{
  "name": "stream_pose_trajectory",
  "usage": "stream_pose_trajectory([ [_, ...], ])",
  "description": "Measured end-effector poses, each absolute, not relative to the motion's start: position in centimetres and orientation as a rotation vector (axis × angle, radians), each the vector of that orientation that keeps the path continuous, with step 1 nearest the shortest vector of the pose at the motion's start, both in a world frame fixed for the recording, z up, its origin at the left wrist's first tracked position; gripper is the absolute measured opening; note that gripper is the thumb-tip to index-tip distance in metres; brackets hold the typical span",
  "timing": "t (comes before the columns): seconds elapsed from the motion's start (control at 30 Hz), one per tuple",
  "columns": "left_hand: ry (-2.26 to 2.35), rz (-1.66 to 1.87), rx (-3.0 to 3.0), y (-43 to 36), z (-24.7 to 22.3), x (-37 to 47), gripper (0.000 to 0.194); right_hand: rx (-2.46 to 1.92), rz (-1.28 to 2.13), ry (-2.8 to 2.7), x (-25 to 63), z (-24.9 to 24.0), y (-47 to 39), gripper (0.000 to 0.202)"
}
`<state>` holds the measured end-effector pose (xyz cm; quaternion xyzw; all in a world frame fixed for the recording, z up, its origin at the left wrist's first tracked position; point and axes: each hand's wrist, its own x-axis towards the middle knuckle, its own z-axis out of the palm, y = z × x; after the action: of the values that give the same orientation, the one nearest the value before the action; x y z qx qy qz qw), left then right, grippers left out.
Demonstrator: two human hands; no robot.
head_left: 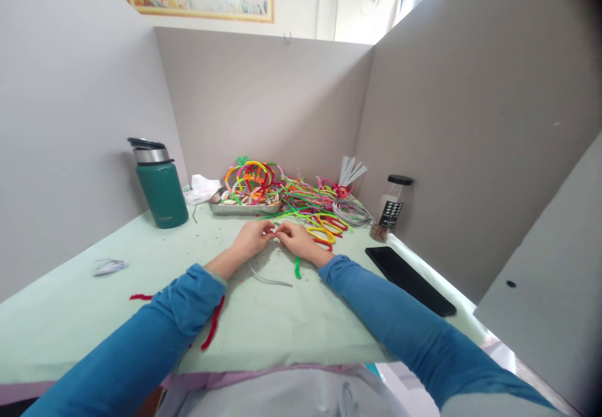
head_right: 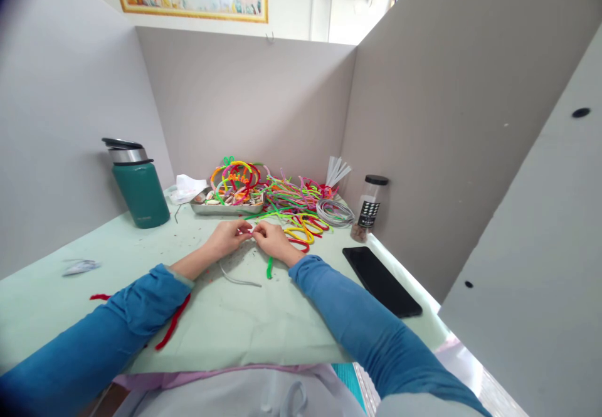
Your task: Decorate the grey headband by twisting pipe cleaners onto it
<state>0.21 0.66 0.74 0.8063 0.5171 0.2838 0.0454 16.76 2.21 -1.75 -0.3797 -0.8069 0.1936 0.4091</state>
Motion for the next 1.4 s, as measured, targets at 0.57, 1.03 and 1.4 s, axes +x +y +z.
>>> stream_pose_trajectory([
  [0.57,1.607,0.792,2.533,0.41,1.05,0.22,0.026,-0.945,0.479,-2.024,16.73,-2.08,2.44,0.010],
  [1.03,1.565,0.748,2.496,0.33,1.12,0.22,0.027,-0.948,0.460,-2.049,16.84,-1.75,2.05,0.010],
  [1.4,1.554,0.699,2.441,0.55,0.84,0.12,0.025,-0.944,0.466,-2.060,16.89,-1.73,1.94,0.010],
])
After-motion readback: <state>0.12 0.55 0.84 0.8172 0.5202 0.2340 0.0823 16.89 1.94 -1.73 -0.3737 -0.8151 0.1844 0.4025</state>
